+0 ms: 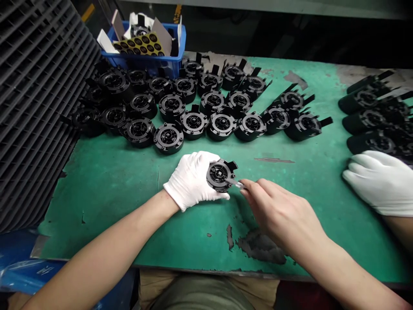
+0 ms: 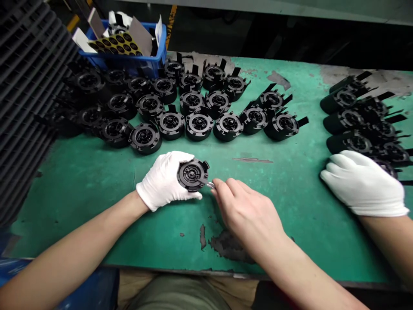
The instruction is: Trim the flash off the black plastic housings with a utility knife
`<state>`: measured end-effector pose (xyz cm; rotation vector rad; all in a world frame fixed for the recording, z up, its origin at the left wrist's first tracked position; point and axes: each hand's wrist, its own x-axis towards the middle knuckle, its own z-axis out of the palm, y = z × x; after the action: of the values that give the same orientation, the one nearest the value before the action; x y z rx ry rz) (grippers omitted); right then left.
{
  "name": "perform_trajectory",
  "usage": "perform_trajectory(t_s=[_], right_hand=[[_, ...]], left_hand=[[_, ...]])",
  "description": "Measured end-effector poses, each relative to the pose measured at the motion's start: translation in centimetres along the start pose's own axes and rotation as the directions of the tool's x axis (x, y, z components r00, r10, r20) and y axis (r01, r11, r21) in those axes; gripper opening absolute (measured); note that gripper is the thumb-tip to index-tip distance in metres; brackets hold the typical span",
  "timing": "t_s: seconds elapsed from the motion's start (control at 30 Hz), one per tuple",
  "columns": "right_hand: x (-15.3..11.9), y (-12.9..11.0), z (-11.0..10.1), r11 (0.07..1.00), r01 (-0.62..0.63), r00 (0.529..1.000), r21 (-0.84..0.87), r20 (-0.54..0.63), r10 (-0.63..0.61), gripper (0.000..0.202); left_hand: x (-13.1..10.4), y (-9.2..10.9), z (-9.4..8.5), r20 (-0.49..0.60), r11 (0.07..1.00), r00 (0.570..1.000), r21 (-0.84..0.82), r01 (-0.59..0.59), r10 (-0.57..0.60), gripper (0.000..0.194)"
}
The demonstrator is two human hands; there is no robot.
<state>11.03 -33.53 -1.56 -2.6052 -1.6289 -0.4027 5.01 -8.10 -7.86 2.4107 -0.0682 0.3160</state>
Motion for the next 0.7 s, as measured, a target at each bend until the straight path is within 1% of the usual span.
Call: perform_trajectory(t_s=[0.1,0.17,0.23,0.3,0.33,0.4,0.5,0.63,0.7], right_hand=[[-0.3,0.6,-0.2,0.997,-0.069,0.997,0.016,-0.014,0.070,0.025],[-0.5,0.7,-0.1,0.996,-0.091,0.996,0.025,0.009,0.090,0.025],[-0.7,0.5,0.1,0.994,-0.097,0.995,0.056,0.043,0.095,0.026],[-0.9,0.3,0.3,0.989,-0.107,0.993,0.102,0.061,0.101,0.028],[-1.0,0.2,0.4,0.986,-0.115,0.992,0.122,0.066,0.108,0.030],[-1.0,0.0,0.4,0.978,-0.135,0.989,0.157,0.077,0.124,0.034],[-1.2,-0.2,0.2,0.964,-0.162,0.984,0.212,0.105,0.142,0.041],[-1.7,-0.7,-0.2,0.938,-0.169,0.984,0.303,0.115,0.140,0.044],[-2.0,-0.9,-0.3,0.925,-0.169,0.984,0.340,0.110,0.139,0.045]], left_hand=[[0.1,0.6,-0.5,0.005,1.000,1.000,0.008,0.027,-0.027,0.105],[0.0,1.0,-0.6,0.009,0.998,0.998,0.026,0.057,-0.057,0.102],[-0.1,1.2,-0.6,0.002,0.996,0.997,0.037,0.078,-0.078,0.106],[-0.1,1.2,-0.5,0.001,0.998,0.998,0.027,0.065,-0.065,0.117],[-0.1,1.2,-0.5,0.018,0.999,0.999,0.025,0.045,-0.045,0.121],[0.1,1.2,-0.6,0.070,0.999,0.997,0.033,0.012,-0.015,0.122],[0.6,1.4,-1.0,0.150,0.999,0.989,0.050,0.011,-0.019,0.107],[1.1,2.0,-1.5,0.196,0.999,0.980,0.037,0.030,-0.037,0.085],[1.2,2.1,-1.6,0.194,0.999,0.980,0.034,0.039,-0.045,0.081]])
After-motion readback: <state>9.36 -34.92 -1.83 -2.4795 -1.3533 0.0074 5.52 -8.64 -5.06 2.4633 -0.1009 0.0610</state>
